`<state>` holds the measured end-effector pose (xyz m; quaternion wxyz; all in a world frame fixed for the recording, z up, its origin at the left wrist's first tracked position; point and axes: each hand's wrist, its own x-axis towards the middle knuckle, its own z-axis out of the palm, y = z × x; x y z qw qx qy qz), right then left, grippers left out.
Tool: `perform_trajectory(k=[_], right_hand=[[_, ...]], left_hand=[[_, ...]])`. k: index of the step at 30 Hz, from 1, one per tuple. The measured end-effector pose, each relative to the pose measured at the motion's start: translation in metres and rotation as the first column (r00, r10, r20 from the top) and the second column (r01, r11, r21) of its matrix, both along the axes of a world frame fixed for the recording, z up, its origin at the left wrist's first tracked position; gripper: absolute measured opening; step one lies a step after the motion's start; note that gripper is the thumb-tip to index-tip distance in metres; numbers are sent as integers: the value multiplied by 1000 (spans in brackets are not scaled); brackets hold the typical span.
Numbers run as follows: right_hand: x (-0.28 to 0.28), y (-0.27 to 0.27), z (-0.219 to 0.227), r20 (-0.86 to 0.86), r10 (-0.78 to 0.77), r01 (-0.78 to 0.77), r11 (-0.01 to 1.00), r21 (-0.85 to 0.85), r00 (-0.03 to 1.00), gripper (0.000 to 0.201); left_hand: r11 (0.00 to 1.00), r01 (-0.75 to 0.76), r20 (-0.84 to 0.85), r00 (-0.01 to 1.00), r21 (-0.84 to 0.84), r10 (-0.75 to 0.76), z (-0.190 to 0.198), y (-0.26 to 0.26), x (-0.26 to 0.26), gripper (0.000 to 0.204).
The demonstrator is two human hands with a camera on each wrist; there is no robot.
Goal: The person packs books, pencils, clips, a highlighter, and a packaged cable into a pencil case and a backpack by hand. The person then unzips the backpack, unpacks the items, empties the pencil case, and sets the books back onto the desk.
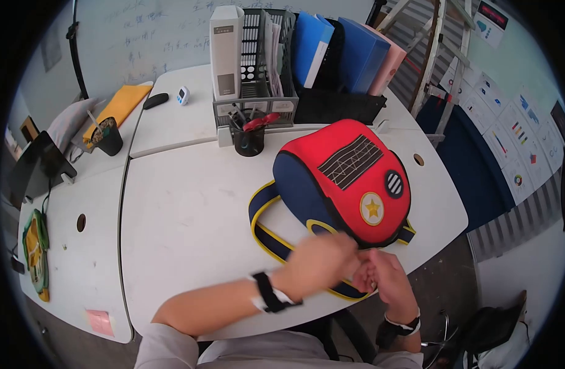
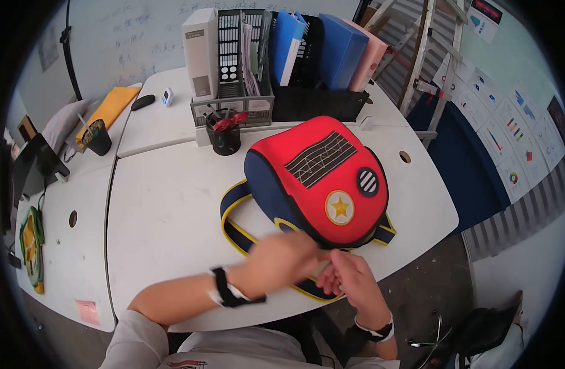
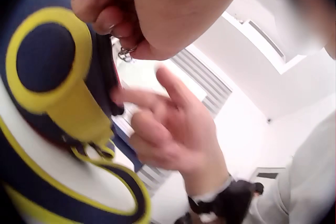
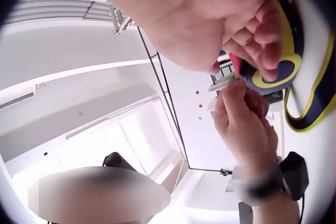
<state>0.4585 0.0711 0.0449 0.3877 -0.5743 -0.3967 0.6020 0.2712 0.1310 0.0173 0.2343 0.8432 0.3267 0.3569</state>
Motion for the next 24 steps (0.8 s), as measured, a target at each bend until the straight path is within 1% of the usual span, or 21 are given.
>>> perform_trajectory(k=[1,2,3,4,5,6,7,8,10,11,12,13,14,15,16,18,19,20,21,23,24], right_hand=[[-10,8,-7,24,-32,31,998,50,999,30],[-16,16,-9,49,-63,58,993,103,997,33],[-17,23,-8,89,5,-18,988,156,996,33],[-12,24,-12,91,6,-20,987,157,996,33],[0,25,-16,255,77,-118,982,149,964,32],[6,26,-18,412,144,-212,969,123,900,32],[5,26,-15,404,143,-215,967,139,903,31],[8,22,-12,407,145,-216,967,134,902,31],[27,12,-10,541,190,-281,956,90,820,31],[42,9,-15,587,163,-287,950,125,793,31],[59,9,-14,648,134,-237,969,75,750,32],[78,10,-11,705,107,-179,984,28,701,33],[96,17,-8,758,52,-131,990,45,650,33],[114,29,-6,771,13,-99,993,64,636,31],[132,47,-8,764,-8,-98,991,94,645,30],[166,94,-11,809,-57,-121,980,157,586,28],[167,119,-5,821,-91,-86,982,168,564,27],[154,137,11,832,-118,-105,973,206,542,25],[156,159,15,825,-89,-153,966,207,558,23],[149,200,27,903,-51,-279,942,185,428,19],[140,215,33,901,-48,-287,939,188,431,19]], left_hand=[[987,145,-4,989,-76,-146,2,-13,9,15],[995,91,-19,996,-48,-92,-10,-26,24,17],[994,102,41,994,41,-104,-13,-28,23,18],[986,110,102,987,128,-123,-15,-29,24,20],[986,108,106,987,127,-122,-16,-27,21,20],[986,144,27,989,85,-147,-13,-22,15,22],[984,176,-50,983,37,-174,-9,-18,11,23],[984,175,-45,984,33,-174,-1,-10,7,23],[1000,-11,62,998,-12,12,17,7,0,19],[1000,-9,-83,996,-12,8,13,15,1,15],[1000,-14,-80,997,-10,13,15,18,-1,15],[1000,7,-157,988,0,-7,17,21,-1,15],[999,35,-236,971,7,-33,18,22,-1,15],[999,44,-237,971,9,-41,15,23,1,15],[999,22,-217,976,35,-14,9,22,5,14],[998,-3,-196,981,67,16,3,22,8,13],[998,-12,-210,977,55,23,2,22,8,13],[999,-22,-225,974,45,32,2,23,7,13],[998,-27,-228,973,53,38,4,23,6,13],[999,-42,-240,970,25,47,6,21,4,13],[998,-51,-243,968,27,56,6,20,3,13]])
